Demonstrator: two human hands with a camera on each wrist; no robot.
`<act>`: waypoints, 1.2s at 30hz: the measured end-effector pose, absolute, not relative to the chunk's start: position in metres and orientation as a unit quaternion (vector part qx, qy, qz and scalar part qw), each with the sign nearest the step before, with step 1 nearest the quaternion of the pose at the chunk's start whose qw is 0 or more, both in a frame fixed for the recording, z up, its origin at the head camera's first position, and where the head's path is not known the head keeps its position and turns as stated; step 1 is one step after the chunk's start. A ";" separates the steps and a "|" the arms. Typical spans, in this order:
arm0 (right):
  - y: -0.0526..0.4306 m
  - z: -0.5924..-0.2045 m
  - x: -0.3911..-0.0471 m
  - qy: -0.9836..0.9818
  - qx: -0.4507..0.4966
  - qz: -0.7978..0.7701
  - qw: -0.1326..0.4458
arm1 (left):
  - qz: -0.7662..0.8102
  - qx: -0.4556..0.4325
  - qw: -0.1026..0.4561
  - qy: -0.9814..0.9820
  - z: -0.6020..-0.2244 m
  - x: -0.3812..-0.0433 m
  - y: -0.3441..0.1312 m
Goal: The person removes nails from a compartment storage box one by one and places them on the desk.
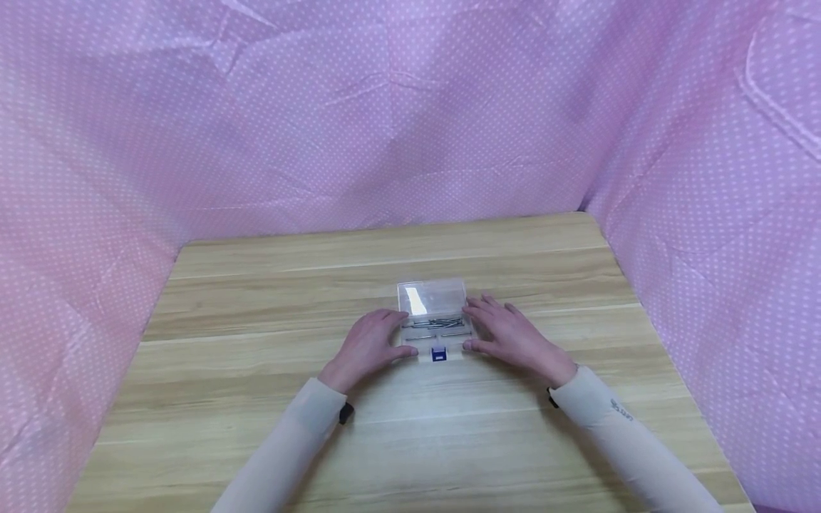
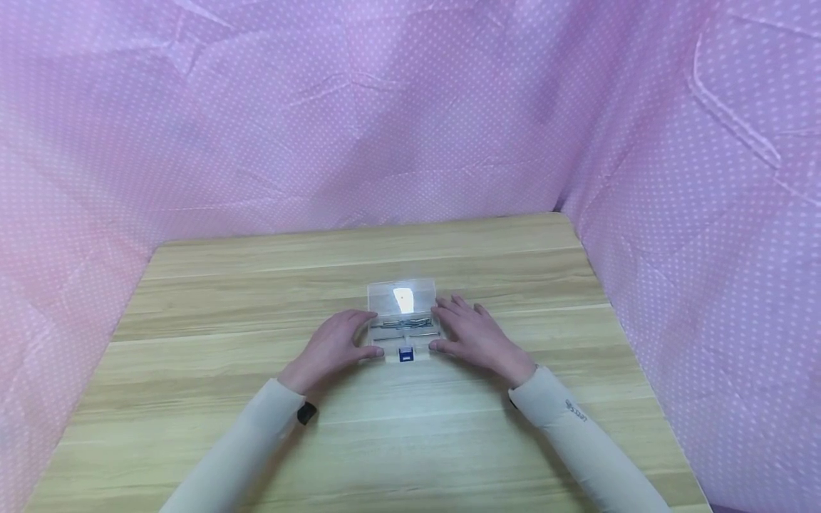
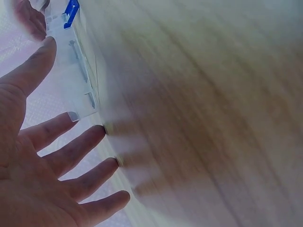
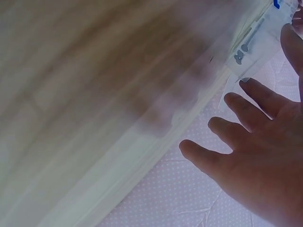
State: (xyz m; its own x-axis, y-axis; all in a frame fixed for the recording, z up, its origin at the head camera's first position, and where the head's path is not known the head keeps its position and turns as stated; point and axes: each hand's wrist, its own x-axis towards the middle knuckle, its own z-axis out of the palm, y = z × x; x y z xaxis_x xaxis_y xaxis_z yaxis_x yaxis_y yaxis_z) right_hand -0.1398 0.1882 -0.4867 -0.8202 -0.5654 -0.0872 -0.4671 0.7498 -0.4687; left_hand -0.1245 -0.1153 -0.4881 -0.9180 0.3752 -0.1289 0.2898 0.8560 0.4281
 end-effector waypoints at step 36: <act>0.168 -0.479 -0.148 0.915 -0.312 -0.255 -0.011 | 0.279 0.117 0.135 0.943 -0.493 -0.121 -0.114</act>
